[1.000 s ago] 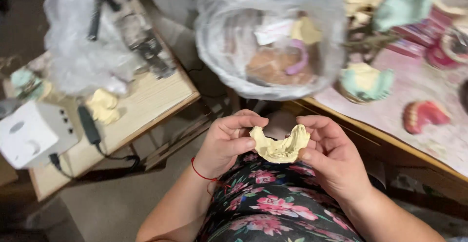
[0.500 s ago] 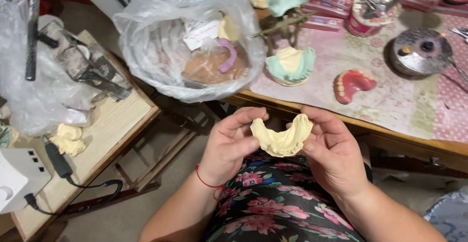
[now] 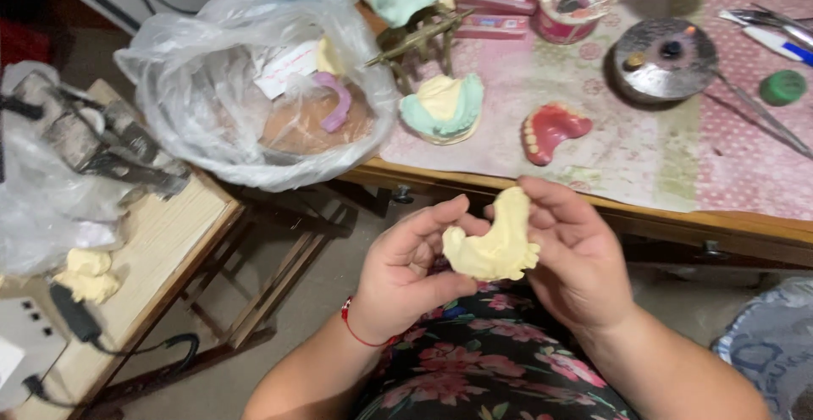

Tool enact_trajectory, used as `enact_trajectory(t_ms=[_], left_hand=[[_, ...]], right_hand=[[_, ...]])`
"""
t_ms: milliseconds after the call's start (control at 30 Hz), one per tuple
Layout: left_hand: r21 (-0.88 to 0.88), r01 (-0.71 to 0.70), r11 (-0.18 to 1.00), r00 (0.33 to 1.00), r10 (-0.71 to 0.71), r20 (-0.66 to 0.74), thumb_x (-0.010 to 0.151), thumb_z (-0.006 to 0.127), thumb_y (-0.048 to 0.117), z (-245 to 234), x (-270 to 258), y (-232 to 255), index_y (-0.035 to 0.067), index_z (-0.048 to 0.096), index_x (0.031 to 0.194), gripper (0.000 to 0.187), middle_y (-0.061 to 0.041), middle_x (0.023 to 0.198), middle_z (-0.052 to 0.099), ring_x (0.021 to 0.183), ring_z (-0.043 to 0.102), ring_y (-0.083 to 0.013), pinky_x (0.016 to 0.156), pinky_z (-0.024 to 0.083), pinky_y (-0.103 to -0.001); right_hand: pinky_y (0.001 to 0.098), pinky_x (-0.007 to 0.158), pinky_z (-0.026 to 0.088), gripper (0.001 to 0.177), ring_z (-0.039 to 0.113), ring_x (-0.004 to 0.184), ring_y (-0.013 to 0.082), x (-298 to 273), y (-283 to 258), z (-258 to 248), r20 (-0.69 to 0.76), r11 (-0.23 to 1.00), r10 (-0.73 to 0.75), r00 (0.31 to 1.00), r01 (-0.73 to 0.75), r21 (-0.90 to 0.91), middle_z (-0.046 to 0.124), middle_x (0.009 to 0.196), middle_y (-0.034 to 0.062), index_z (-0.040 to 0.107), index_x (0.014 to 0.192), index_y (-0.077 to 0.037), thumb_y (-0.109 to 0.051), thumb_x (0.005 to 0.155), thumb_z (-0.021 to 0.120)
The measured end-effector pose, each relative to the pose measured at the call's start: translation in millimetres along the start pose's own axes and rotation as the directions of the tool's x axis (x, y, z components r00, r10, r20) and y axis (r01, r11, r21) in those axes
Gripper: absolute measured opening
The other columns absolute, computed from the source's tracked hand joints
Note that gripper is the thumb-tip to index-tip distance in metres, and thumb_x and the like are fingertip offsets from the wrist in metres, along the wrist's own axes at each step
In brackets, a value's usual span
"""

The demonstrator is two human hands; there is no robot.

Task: The person shapes a yellow wax-like material into a dental arch using a metal tool. They then handle a pink denture base, apply liquid from a bottle, and use a metal articulator to fit and adjust the components together.

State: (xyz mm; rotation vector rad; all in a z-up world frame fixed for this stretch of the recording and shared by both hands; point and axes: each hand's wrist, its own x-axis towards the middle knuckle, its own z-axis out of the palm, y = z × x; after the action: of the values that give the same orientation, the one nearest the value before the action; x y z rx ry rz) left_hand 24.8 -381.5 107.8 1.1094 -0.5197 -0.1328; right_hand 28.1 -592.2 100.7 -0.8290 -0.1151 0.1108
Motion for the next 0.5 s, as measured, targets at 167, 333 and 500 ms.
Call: enact_trajectory(t_ms=[167,333,500], left_hand=[[0.503,-0.078,0.861,0.997,0.066,0.042,0.085,0.082,0.038,12.4,19.4,16.7,0.009,0.069,0.121,0.048,-0.012,0.129,0.065,0.121,0.065,-0.0269,0.108,0.052,-0.039],[0.379,-0.006,0.926,0.998,0.029,-0.055,0.084,0.083,0.026,27.1,25.8,11.8,0.008,0.072,0.108,0.032,-0.02,0.13,0.069,0.122,0.069,-0.0279,0.104,0.057,-0.038],[0.194,-0.007,0.981,0.982,0.042,-0.182,0.083,0.082,0.007,22.9,22.2,-11.7,0.003,0.07,0.119,0.038,-0.023,0.15,0.051,0.136,0.06,-0.0351,0.115,0.053,-0.045]], right_hand=[[0.0319,0.084,0.058,0.043,0.073,0.097,0.0216,1.0,1.5,-5.2,-0.042,0.999,0.027,0.999,-0.028,-0.017,0.075,0.116,0.0192,0.061,0.133,0.002,-0.009,0.093,0.074],[0.0293,0.062,0.059,0.036,0.066,0.068,0.0191,-1.7,-41.9,-21.7,0.012,0.94,-0.032,0.999,0.034,-0.338,0.068,0.113,0.0158,0.057,0.134,0.005,-0.007,0.101,0.062],[0.0344,0.092,0.053,0.011,0.07,0.094,0.023,-1.1,-124.2,-78.8,0.164,-0.205,-0.628,0.761,0.042,-0.978,0.076,0.1,0.0082,0.075,0.099,-0.005,0.002,0.098,0.068]])
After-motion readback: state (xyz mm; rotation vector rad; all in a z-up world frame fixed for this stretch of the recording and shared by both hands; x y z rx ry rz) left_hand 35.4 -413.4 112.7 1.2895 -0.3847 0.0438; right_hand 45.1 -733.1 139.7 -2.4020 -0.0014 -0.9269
